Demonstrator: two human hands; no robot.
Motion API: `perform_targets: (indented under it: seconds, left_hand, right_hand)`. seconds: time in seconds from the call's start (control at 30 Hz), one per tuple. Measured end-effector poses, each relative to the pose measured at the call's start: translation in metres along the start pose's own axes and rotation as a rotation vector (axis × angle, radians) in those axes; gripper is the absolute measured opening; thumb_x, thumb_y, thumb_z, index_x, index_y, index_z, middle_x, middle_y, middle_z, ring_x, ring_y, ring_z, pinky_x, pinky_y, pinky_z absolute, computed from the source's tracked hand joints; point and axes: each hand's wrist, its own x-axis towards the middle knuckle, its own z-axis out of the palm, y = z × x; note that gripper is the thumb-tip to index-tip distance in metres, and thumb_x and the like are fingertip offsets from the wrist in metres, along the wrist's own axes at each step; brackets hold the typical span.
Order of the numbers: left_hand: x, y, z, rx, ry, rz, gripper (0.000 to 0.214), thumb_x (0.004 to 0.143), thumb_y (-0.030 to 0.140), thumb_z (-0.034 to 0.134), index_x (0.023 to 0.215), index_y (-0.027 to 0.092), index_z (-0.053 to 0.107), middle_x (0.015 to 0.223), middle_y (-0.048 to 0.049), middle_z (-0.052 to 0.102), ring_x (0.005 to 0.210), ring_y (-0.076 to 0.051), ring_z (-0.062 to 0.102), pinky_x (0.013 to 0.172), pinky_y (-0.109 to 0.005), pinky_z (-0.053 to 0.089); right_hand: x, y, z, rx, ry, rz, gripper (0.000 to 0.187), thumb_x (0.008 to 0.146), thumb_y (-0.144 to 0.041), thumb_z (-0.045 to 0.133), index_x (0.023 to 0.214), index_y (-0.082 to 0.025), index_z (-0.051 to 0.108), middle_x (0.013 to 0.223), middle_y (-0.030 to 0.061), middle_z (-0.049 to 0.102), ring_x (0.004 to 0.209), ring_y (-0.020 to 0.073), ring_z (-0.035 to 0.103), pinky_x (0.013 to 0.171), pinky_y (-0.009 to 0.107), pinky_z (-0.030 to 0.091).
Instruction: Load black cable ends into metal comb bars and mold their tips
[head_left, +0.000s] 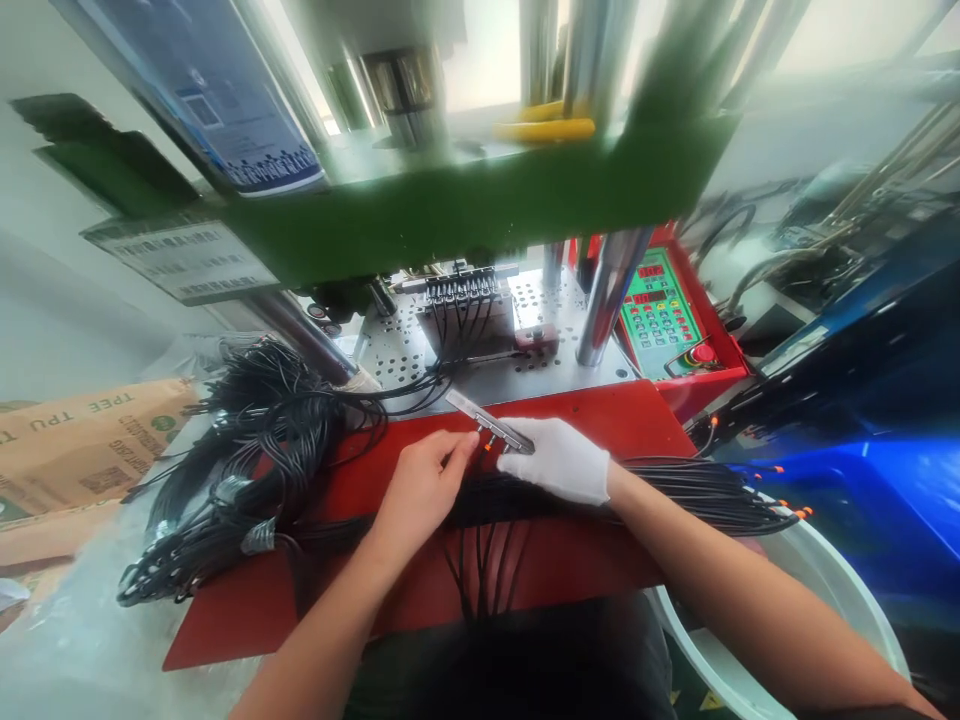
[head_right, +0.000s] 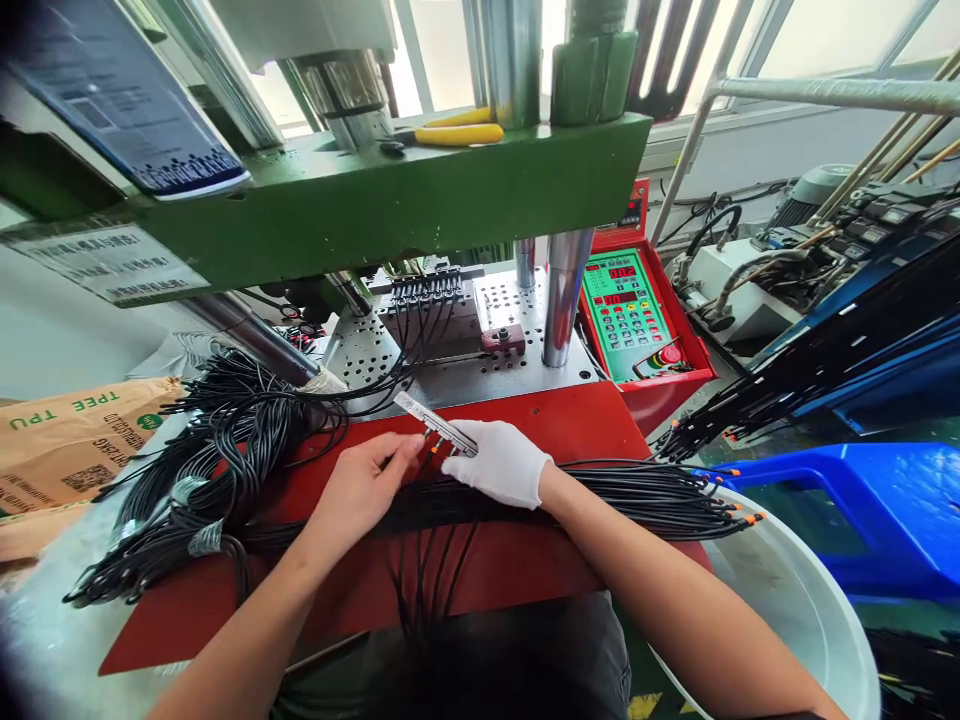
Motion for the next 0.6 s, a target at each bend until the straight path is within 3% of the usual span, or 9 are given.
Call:
perform_targets:
  seconds: [0.07, 0.13, 0.2, 0.3, 0.4, 0.5, 0.6]
  left_hand:
    - [0.010, -0.005, -0.009, 0.169, 0.168, 0.061, 0.029, 0.092, 0.039, 0.045, 0.091, 0.019, 0.067, 0.078, -0.0025, 0.062, 0.071, -0.017, 0.055, 0.069, -0.027, 0.039]
    - [0.024, -0.012, -0.016, 0.333, 0.340, 0.100, 0.030, 0.093, 0.039, 0.044, 0.102, 0.018, 0.064, 0.090, -0.0066, 0.063, 0.083, -0.021, 0.057, 0.077, -0.030, 0.041]
    - [0.042, -0.020, -0.018, 0.490, 0.422, 0.151, 0.035, 0.092, 0.040, 0.045, 0.112, 0.015, 0.059, 0.104, -0.0117, 0.061, 0.099, -0.027, 0.055, 0.087, -0.035, 0.040]
    - [0.069, -0.036, -0.013, 0.683, 0.378, 0.163, 0.051, 0.088, 0.042, 0.051, 0.126, 0.009, 0.048, 0.114, -0.0179, 0.058, 0.108, -0.033, 0.050, 0.091, -0.041, 0.038]
    - [0.084, -0.057, -0.004, 0.760, 0.287, 0.074, 0.056, 0.084, 0.041, 0.056, 0.126, 0.006, 0.046, 0.108, -0.0194, 0.061, 0.103, -0.034, 0.053, 0.086, -0.042, 0.039]
    - [0.087, -0.073, -0.001, 0.747, 0.253, 0.031, 0.028, 0.081, 0.030, 0.057, 0.100, 0.009, 0.060, 0.092, -0.0173, 0.066, 0.093, -0.034, 0.058, 0.079, -0.041, 0.040]
    - [0.078, -0.071, -0.007, 0.711, 0.251, 0.042, 0.013, 0.082, 0.020, 0.052, 0.087, 0.013, 0.062, 0.082, -0.0132, 0.068, 0.081, -0.031, 0.062, 0.071, -0.038, 0.041]
  right_hand:
    - [0.004, 0.002, 0.004, -0.190, 0.073, 0.080, 0.024, 0.081, -0.026, 0.052, 0.096, -0.022, 0.070, 0.080, -0.0009, 0.068, 0.071, 0.0146, 0.058, 0.068, 0.024, 0.041]
    - [0.007, 0.005, 0.012, -0.400, 0.152, 0.187, 0.022, 0.080, -0.028, 0.050, 0.076, -0.021, 0.070, 0.072, 0.0020, 0.066, 0.067, 0.0161, 0.057, 0.064, 0.026, 0.038]
    - [0.009, 0.008, 0.022, -0.559, 0.218, 0.254, 0.023, 0.079, -0.032, 0.052, 0.070, -0.020, 0.069, 0.074, 0.0050, 0.066, 0.070, 0.0182, 0.057, 0.066, 0.028, 0.038]
    - [0.007, 0.009, 0.030, -0.675, 0.270, 0.279, 0.023, 0.078, -0.034, 0.054, 0.072, -0.020, 0.070, 0.083, 0.0079, 0.065, 0.076, 0.0200, 0.058, 0.069, 0.029, 0.038]
    - [0.009, 0.002, 0.019, -0.652, 0.201, 0.235, 0.024, 0.080, -0.035, 0.052, 0.075, -0.020, 0.071, 0.082, 0.0067, 0.063, 0.073, 0.0180, 0.057, 0.067, 0.028, 0.037]
    - [0.032, -0.013, -0.012, -0.539, 0.178, 0.127, 0.027, 0.085, -0.033, 0.049, 0.078, -0.020, 0.071, 0.074, 0.0038, 0.063, 0.069, 0.0161, 0.055, 0.065, 0.027, 0.038]
    - [0.079, -0.030, -0.054, -0.427, 0.312, 0.096, 0.030, 0.090, -0.036, 0.047, 0.097, -0.015, 0.068, 0.082, 0.0056, 0.065, 0.070, 0.0154, 0.057, 0.065, 0.027, 0.043]
